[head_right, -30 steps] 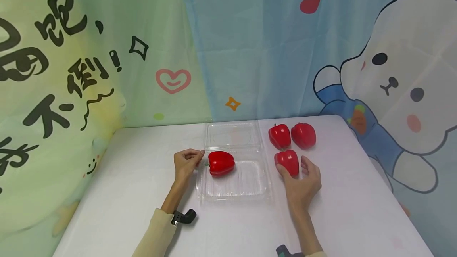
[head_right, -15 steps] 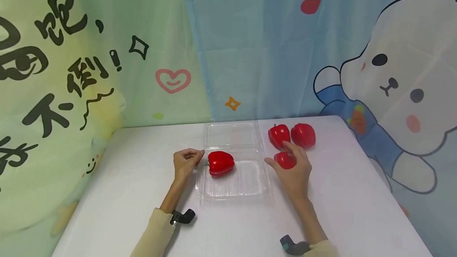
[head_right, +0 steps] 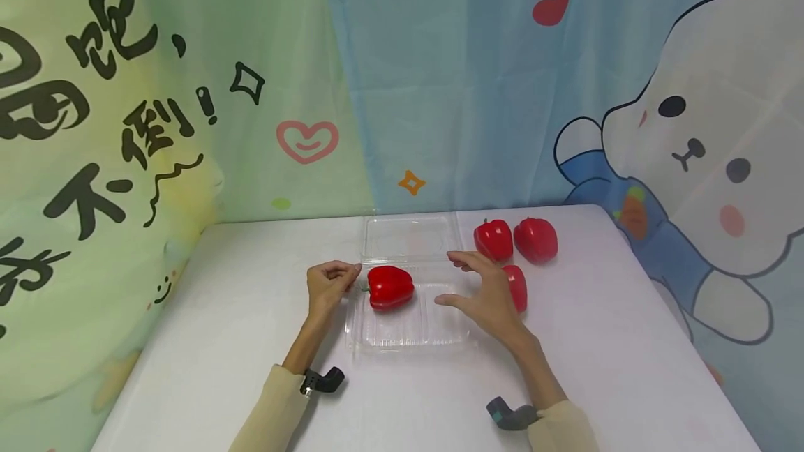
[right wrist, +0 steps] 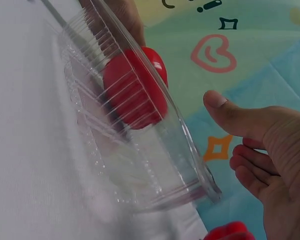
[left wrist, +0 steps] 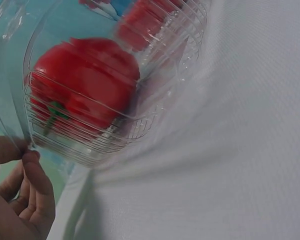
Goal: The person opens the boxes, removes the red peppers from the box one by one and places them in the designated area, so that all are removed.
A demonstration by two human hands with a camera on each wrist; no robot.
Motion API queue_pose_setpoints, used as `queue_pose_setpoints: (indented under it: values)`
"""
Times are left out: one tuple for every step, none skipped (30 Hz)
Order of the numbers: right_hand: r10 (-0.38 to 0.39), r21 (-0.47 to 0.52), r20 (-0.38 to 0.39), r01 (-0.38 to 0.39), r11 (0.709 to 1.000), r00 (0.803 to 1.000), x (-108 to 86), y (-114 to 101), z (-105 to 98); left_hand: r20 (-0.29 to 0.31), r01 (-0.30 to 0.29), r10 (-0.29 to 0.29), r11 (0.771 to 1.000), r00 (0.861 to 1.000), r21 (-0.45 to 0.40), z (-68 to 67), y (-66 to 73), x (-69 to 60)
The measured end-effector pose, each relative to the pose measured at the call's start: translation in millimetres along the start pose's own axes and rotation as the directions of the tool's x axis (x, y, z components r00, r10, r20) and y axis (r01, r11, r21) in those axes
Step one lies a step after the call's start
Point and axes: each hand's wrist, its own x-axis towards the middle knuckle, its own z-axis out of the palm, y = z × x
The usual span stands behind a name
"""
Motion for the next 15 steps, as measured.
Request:
queue_pose_setpoints:
  values:
    - [-0.001, 0.007, 0.014, 0.001, 1.000, 1.000, 1.4, 0, 2, 0.001, 0.000, 0.000, 1.000, 1.000, -0.003, 0.1, -0.3, -0.3]
    - [-0.001, 0.009, 0.025, 0.001, 1.000, 1.000, 2.9, 0, 4, 0.001, 0.000, 0.000, 1.000, 1.000, -0.003, 0.1, -0.5, -0.6]
    - [-0.002, 0.008, 0.034, 0.001, 1.000, 0.999, 4.1, -1, 5, 0.002, 0.001, -0.001, 1.000, 1.000, -0.007, 0.2, -1.0, -0.8]
    - [0.000, 0.003, 0.042, 0.000, 1.000, 0.999, 5.2, -1, 7, 0.002, 0.002, -0.002, 1.000, 1.000, -0.010, 0.4, -1.4, -1.1]
    - [-0.003, 0.003, 0.051, 0.003, 1.000, 0.999, 6.0, -2, 8, 0.004, 0.003, -0.003, 1.000, 1.000, -0.013, 0.5, -1.8, -1.4]
    - [-0.008, -0.001, 0.060, 0.008, 1.000, 0.998, 6.5, -3, 9, 0.003, 0.003, -0.003, 1.000, 1.000, -0.015, 0.4, -2.2, -1.8]
    - [-0.010, 0.001, 0.071, 0.010, 1.000, 0.997, 6.9, -4, 10, 0.004, 0.004, -0.004, 1.000, 1.000, -0.017, 0.5, -2.6, -2.1]
    - [-0.012, -0.001, 0.080, 0.012, 1.000, 0.997, 7.4, -6, 10, 0.003, 0.005, -0.005, 1.000, 1.000, -0.018, 0.8, -3.1, -2.3]
    - [-0.018, -0.003, 0.090, 0.018, 1.000, 0.996, 8.0, -7, 10, 0.003, 0.005, -0.005, 1.000, 1.000, -0.018, 1.1, -3.3, -2.4]
    - [-0.021, -0.007, 0.100, 0.021, 1.000, 0.995, 8.8, -8, 10, 0.004, 0.007, -0.007, 1.000, 1.000, -0.017, 1.2, -2.8, -2.5]
    - [-0.027, -0.007, 0.110, 0.028, 1.000, 0.994, 9.8, -10, 10, 0.004, 0.006, -0.006, 1.000, 1.000, -0.016, 1.3, -2.3, -2.4]
    - [-0.031, -0.008, 0.116, 0.032, 0.999, 0.993, 11.5, -11, 10, 0.003, 0.004, -0.004, 1.000, 1.000, -0.016, 1.4, -1.5, -2.0]
    - [-0.033, -0.007, 0.124, 0.034, 0.999, 0.992, 13.2, -12, 10, 0.004, 0.001, -0.001, 1.000, 1.000, -0.017, 1.3, -0.3, -1.2]
    - [-0.036, -0.004, 0.130, 0.037, 0.999, 0.991, 15.2, -13, 11, 0.003, -0.002, 0.002, 1.000, 1.000, -0.017, 1.2, 0.9, -0.5]
    - [-0.039, -0.003, 0.137, 0.039, 0.999, 0.990, 17.0, -13, 11, 0.002, -0.004, 0.005, 1.000, 1.000, -0.019, 0.8, 2.3, 0.2]
